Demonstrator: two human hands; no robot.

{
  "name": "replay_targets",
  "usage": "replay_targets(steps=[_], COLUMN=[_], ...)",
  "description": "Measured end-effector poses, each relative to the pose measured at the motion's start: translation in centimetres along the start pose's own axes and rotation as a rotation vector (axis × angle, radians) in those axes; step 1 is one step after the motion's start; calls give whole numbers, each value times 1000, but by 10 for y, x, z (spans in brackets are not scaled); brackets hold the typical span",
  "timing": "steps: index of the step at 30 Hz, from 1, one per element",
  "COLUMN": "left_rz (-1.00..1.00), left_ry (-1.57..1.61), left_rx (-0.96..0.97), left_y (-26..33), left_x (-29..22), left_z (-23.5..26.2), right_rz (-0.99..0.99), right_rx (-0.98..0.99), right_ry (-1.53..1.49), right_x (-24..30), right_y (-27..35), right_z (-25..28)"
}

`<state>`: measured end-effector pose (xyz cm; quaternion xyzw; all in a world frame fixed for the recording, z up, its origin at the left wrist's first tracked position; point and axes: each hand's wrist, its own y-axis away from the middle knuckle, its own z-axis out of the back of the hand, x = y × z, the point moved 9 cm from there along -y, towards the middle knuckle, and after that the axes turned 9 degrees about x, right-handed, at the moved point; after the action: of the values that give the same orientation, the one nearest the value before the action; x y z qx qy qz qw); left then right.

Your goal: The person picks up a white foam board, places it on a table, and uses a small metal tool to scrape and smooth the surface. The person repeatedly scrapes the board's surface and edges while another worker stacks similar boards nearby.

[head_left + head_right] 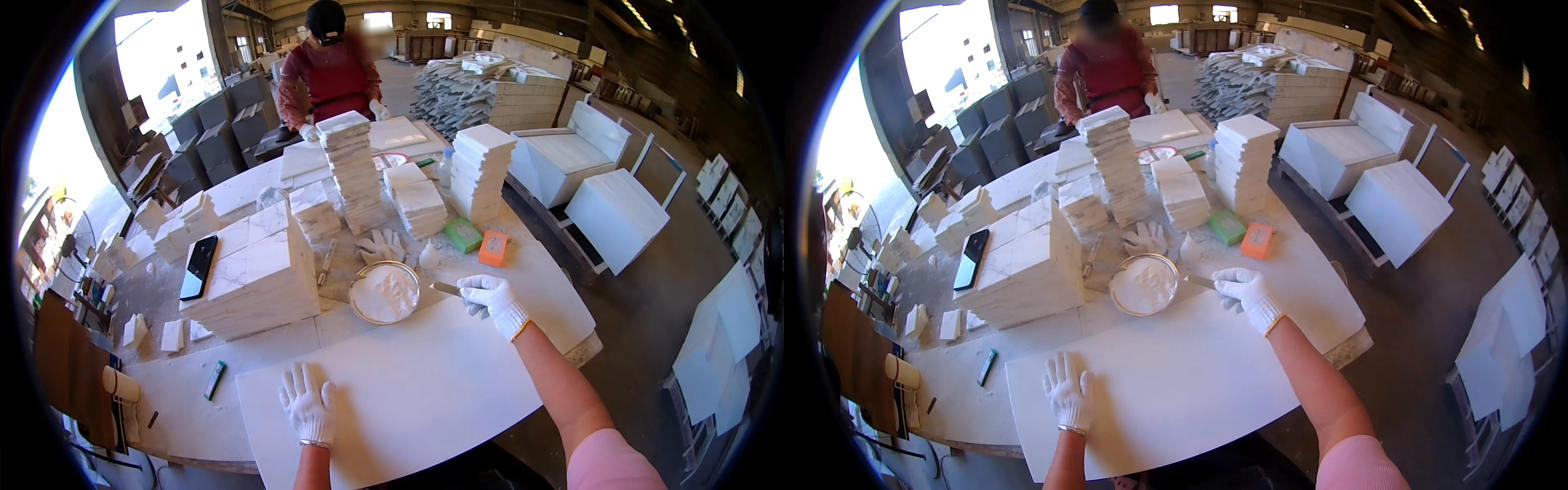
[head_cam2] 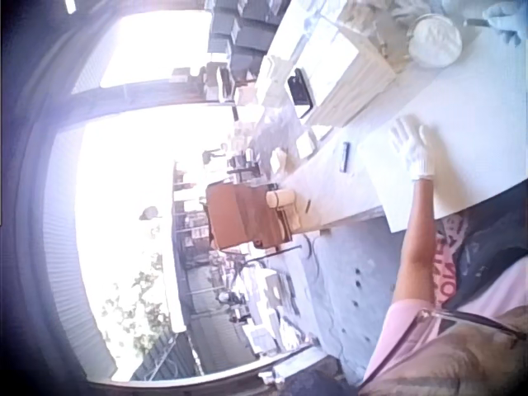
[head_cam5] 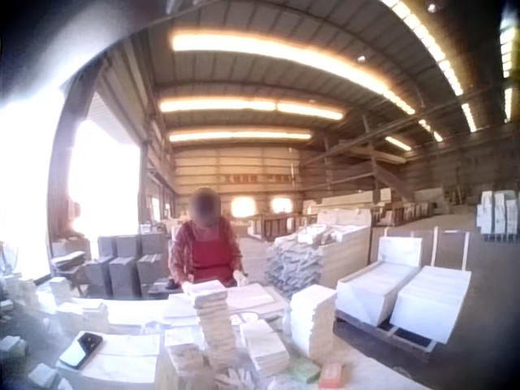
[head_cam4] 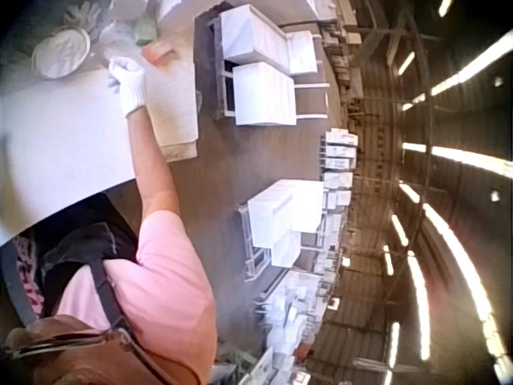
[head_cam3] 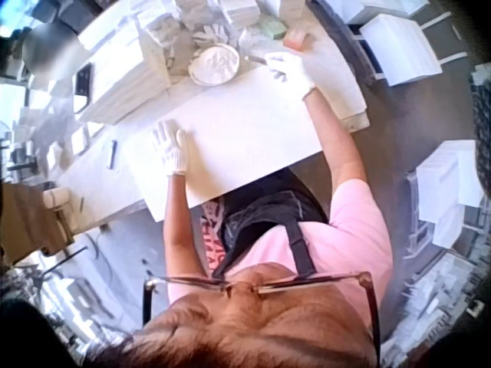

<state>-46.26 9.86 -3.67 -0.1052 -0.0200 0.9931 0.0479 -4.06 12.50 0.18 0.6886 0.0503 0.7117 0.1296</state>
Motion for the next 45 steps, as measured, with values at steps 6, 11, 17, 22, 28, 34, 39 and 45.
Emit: replay_targets(steps=[6, 11, 17, 22, 28, 34, 39, 45], left_rz=[21, 22, 12, 14, 16, 34, 26, 38], left_ry=[5, 23, -15, -27, -19, -23, 2, 13], left_rx=[32, 49, 52, 58, 55, 68, 62, 63], left_y=[-1, -1, -3, -2, -2, -1, -2, -1], left_x=[-1, -2, 0, -1, -2, 2, -2, 1], left_z=[-2, -1, -3, -3, -3, -4, -2, -2], right_rz=[-31, -49, -88, -63, 60, 378, 547, 160], right_rx=[-158, -183, -172, -139, -143, -300, -360, -190], right_ry=[-26, 12, 32, 83, 216, 840, 714, 280], right_x=[-22, -39, -44, -44, -44, 11, 5, -22], right_y=[28, 38, 29, 20, 13, 38, 40, 27], right_z=[75, 93, 83, 75, 69, 50, 67, 67])
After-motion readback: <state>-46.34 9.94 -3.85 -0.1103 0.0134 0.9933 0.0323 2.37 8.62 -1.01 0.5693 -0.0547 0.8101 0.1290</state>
